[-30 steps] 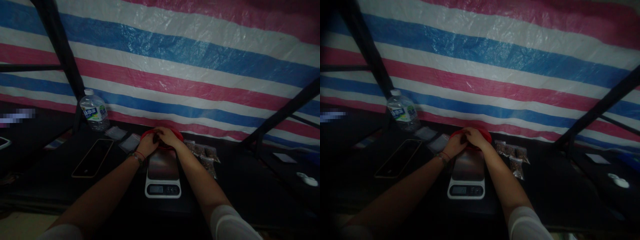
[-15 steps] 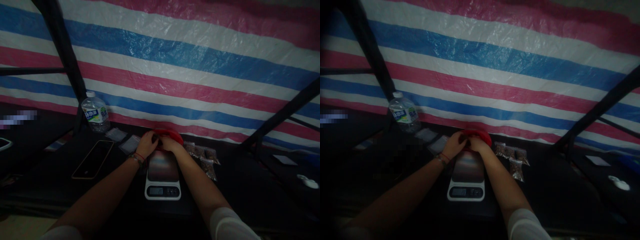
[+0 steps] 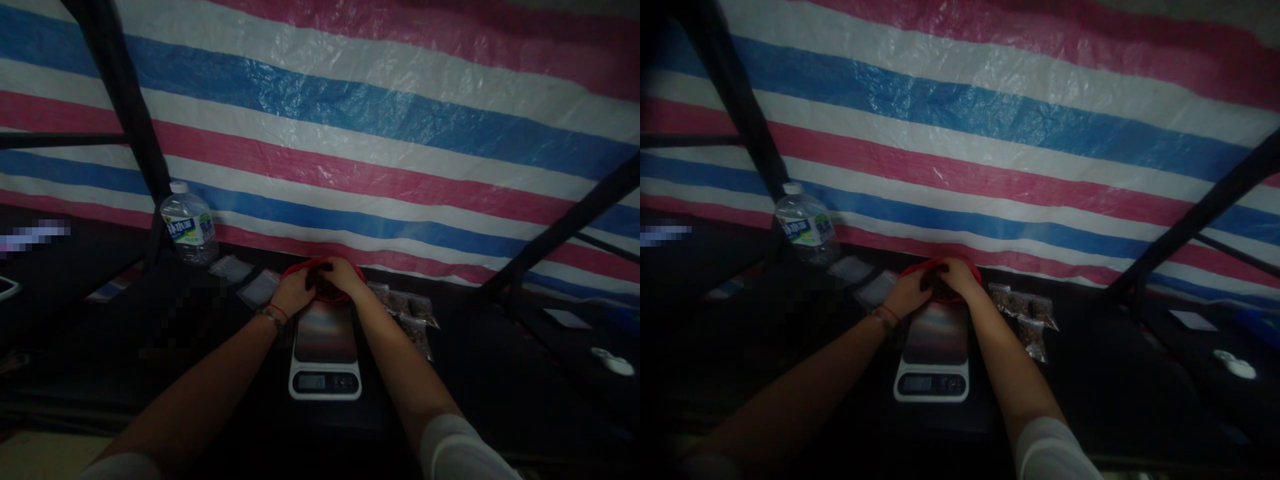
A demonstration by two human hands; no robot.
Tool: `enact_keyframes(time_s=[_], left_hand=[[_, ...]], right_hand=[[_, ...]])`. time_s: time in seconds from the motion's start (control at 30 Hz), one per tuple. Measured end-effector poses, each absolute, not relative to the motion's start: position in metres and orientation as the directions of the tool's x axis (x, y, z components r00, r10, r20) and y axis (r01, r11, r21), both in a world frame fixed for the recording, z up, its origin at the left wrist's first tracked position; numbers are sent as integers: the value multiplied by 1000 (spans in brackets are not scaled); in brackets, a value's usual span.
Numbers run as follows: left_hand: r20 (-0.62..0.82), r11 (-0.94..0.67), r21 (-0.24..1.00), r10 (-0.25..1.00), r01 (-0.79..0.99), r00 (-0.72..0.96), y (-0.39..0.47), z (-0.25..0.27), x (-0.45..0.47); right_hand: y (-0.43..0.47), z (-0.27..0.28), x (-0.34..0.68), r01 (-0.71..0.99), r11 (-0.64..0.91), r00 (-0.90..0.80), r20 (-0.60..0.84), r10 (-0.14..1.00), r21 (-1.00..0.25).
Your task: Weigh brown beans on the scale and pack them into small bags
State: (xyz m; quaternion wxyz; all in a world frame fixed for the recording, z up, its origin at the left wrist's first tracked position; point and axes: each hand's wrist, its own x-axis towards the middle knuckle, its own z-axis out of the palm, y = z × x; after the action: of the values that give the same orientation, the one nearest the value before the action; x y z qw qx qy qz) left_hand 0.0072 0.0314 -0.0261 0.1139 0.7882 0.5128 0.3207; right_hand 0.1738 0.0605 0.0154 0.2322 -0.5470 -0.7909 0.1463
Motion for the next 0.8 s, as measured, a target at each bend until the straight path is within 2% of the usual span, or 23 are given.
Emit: enact_keyframes(time_s=[0.07, 0.2, 0.37, 0.63, 0.8], left_hand=[[386, -460, 516, 878, 722, 283, 32, -28, 8], [400, -469, 551, 875, 690, 274, 33, -29, 9], [396, -465, 541, 876, 700, 275, 33, -27, 9], [442, -516, 540, 846, 665, 298, 34, -27, 9], [459, -515, 543, 844, 663, 279, 36, -32, 9]], right_hand=[[61, 14, 171, 726, 419, -338, 247, 908, -545], [59, 13, 169, 626, 518, -466, 252, 848, -583], [58, 15, 170, 615, 516, -432, 292, 853, -597], [58, 19, 168, 753, 467, -403, 235, 884, -465], [58, 21, 171, 872, 362, -318, 181, 931, -330]])
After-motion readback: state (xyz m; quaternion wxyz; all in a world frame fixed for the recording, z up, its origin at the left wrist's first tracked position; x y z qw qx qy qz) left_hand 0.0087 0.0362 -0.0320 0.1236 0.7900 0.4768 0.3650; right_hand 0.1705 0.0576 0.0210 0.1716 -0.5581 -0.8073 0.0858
